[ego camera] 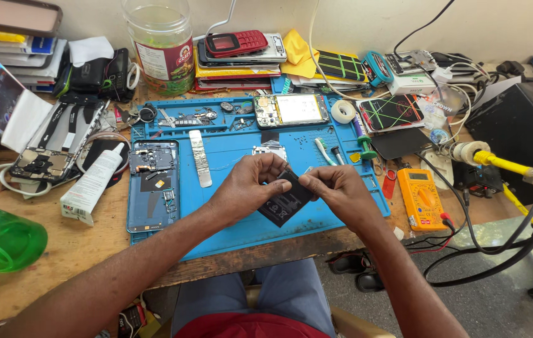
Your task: The person uses a yellow screwdriver to pry and adjust a phone battery on a blue work mat, then uses a toothbrush to clean the battery surface. The person handles the battery and screwdriver throughout the clip.
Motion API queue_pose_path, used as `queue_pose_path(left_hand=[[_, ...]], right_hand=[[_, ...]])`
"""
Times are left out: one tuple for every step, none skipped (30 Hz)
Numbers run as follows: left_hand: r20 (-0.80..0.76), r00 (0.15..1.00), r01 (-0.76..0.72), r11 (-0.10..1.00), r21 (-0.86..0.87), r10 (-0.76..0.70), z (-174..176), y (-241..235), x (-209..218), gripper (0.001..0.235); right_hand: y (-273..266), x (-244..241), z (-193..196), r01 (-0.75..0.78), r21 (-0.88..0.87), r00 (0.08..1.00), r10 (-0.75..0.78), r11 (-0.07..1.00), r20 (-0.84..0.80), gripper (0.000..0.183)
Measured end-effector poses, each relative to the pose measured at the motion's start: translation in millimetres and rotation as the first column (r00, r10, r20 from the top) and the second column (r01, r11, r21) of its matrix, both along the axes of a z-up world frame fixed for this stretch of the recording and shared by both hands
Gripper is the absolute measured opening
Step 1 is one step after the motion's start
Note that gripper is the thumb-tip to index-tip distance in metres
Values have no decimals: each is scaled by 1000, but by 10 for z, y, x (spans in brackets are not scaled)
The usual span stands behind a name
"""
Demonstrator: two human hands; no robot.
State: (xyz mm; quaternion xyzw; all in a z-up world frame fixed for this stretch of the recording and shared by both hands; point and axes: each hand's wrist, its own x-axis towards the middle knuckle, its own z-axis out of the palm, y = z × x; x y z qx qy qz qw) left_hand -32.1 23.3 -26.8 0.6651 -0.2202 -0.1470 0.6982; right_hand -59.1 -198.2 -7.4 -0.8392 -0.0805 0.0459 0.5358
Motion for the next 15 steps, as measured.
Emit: queue_pose_path(left_hand=[[-5, 1000, 3, 1000, 1, -3, 0, 2, 8, 17], [5, 1000, 1, 1000, 16, -1, -12, -2, 3, 18], [15, 1000, 0, 1000, 30, 0, -24, -8, 2, 19], [27, 1000, -1, 999, 46, 0, -28, -13, 9, 20], [32, 1000, -3, 998, 58, 2, -33, -22, -2, 19], [40, 999, -8, 997, 71, 5, -31, -24, -4, 19], [48, 999, -12, 996, 83, 8, -25, -23, -1, 19], [53, 998, -22, 994, 104, 16, -29, -23, -8, 19], [58, 998, -31, 992, 124, 24, -34, -20, -13, 19], [63, 998, -41, 989, 145, 33, -38, -18, -17, 19], [56, 998, -47, 989, 140, 39, -42, -19, -22, 20], [51, 998, -52, 989, 135, 45, -45, -22, -24, 20], [45, 998, -57, 990, 130, 51, -48, -25, -28, 20], [58, 997, -62, 990, 128, 55, -47, -27, -26, 21], [71, 996, -67, 990, 126, 59, -49, -29, -24, 22]], right_hand=[[-18, 22, -16, 1, 12, 1000, -1, 1000, 2, 24], [-38, 17, -42, 5, 24, 1000, -5, 1000, -2, 25], [-48, 26, -66, -2, 36, 1000, 2, 999, 2, 24], [-57, 44, -77, -8, 49, 1000, 8, 999, 8, 23], [-61, 49, -82, -15, 61, 1000, 14, 998, 14, 21], [-54, 65, -79, -17, 54, 1000, 17, 998, 2, 20], [-43, 78, -69, -19, 47, 1000, 20, 999, -10, 19], [-28, 75, -67, -22, 38, 999, 23, 999, -26, 19], [-10, 66, -66, 2, -6, 1000, -2, 1000, -10, 17], [9, 47, -64, 27, -49, 1000, -27, 998, 6, 16], [35, 28, -67, 52, -92, 998, -50, 994, 24, 15], [62, 7, -73, 61, -127, 995, -50, 990, 84, 15], [89, -22, -85, 72, -161, 988, -49, 984, 144, 14], [111, -48, -97, 87, -193, 978, -46, 977, 204, 13], [128, -64, -111, 95, -192, 970, -47, 977, 240, 13]])
